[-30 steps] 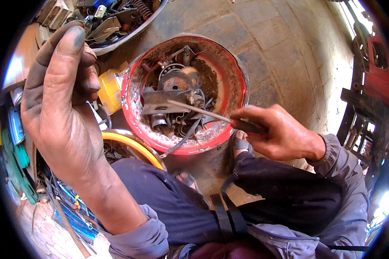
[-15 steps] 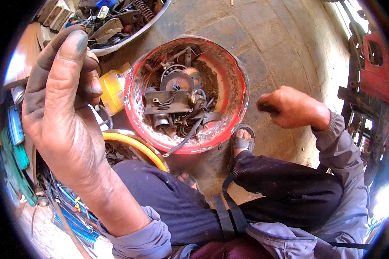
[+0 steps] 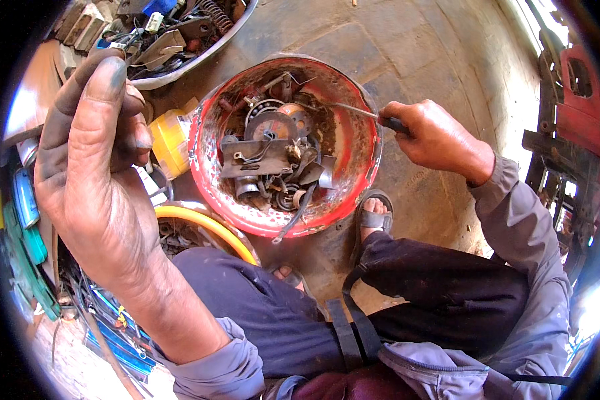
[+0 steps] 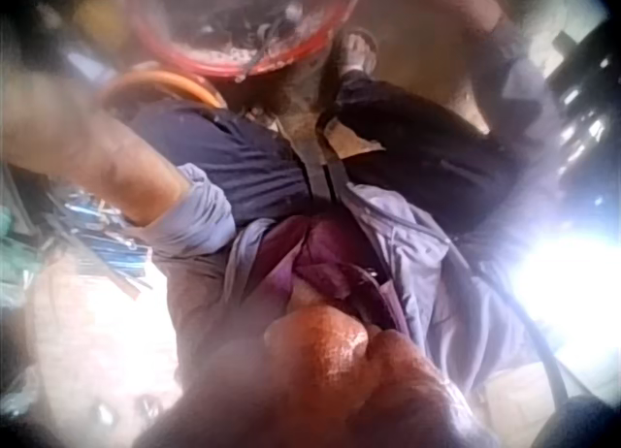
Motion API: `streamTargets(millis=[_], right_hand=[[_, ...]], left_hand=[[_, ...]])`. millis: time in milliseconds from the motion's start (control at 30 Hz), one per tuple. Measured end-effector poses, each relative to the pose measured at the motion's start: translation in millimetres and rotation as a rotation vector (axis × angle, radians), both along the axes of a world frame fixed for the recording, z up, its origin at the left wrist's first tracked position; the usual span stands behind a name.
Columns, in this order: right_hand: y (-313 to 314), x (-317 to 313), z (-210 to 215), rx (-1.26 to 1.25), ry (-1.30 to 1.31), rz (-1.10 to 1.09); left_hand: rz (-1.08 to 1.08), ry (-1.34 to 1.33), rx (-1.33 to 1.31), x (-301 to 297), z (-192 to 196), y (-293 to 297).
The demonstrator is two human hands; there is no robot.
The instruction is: The person uses a screwdriver to work on a small black component attached to the motorcycle's handlebar. They then search through a bucket of parts and retrieve a small metal piece.
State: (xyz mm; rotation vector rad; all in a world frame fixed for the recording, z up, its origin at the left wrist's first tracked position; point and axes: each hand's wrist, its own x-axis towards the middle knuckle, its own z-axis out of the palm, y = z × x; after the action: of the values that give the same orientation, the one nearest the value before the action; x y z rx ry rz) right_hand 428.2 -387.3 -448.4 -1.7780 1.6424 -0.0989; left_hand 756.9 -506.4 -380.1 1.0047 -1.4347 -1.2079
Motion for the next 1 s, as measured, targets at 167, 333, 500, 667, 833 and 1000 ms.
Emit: streamTargets(millis=[167,333,500,667,833,1000], right_hand=[[28,8,-18,0.037,0.103,0.199],[35,18,3,0.291,-0.113,0.216],[10,12,22,0.330,-0.080,0.253],[15,19,23,0.314,-0.142,0.313],[2,13,32,0.249,-0.010,0.276],[-4,10,34,0.140,0.095,0.209]], left_hand=[[0.051,-0.028,-0.013,-1,2,0],[-0.042,0.035,-0.031,-1,-1,-3],[0.021,0.020,-0.013,-5,2,-1],[0.073,0.109,0.025,-11,14,6],[0.212,0.186,0.096,1,13,-2],[0.366,0.250,0.107,19,13,-10]])
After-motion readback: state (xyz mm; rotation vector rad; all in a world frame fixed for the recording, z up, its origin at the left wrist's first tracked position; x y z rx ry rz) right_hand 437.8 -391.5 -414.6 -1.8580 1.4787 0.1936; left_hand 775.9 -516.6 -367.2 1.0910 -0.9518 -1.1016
